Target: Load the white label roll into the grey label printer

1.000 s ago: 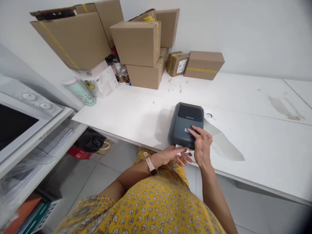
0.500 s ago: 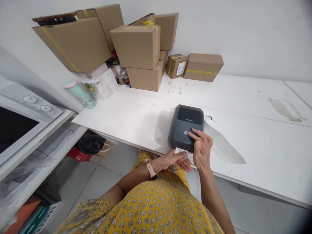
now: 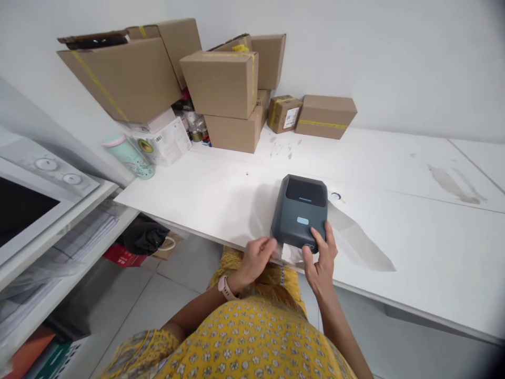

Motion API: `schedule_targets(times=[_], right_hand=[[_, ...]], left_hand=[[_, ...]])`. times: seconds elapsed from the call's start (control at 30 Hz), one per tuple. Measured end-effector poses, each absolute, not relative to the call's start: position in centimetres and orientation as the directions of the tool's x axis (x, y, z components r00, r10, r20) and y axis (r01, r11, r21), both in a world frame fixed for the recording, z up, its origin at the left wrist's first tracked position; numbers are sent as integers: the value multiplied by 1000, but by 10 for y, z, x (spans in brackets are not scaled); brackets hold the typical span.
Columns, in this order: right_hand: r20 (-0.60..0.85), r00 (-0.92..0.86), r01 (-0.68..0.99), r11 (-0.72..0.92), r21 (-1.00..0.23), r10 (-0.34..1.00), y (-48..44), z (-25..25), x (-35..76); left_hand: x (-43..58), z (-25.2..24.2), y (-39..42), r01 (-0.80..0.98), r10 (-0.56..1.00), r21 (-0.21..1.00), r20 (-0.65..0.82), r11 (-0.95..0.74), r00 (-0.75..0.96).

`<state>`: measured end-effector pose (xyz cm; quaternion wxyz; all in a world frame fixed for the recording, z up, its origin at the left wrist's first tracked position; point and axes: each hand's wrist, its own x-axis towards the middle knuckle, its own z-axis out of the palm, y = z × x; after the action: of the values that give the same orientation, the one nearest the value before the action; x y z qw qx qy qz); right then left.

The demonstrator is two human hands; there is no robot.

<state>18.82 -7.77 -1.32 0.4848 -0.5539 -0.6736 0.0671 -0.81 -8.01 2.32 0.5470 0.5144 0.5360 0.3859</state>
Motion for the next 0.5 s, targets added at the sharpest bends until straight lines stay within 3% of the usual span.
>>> schedule_targets(times=[0.07, 0.17, 0.23, 0.33, 0.4, 0.5], right_hand=[[543, 165, 603, 352, -716, 823, -85, -18, 182], [499, 337, 466, 320, -825, 798, -89, -19, 174], [455, 416, 416, 281, -865, 787, -88, -21, 172], [455, 347, 457, 276, -846, 820, -90, -24, 172], [496, 281, 495, 318, -808, 822, -91, -25, 173], [532, 318, 504, 336, -796, 785, -89, -19, 174]], left_hand=[[-14, 28, -79, 180, 997, 984, 17, -2, -81], [-13, 31, -70, 214, 983, 961, 183, -174, -19], [-6, 29, -64, 210, 978, 957, 185, -202, 97], [5, 25, -62, 207, 967, 953, 183, -219, 178], [10, 22, -63, 198, 969, 952, 207, -232, 138], [11, 19, -56, 165, 978, 965, 208, -205, -1]])
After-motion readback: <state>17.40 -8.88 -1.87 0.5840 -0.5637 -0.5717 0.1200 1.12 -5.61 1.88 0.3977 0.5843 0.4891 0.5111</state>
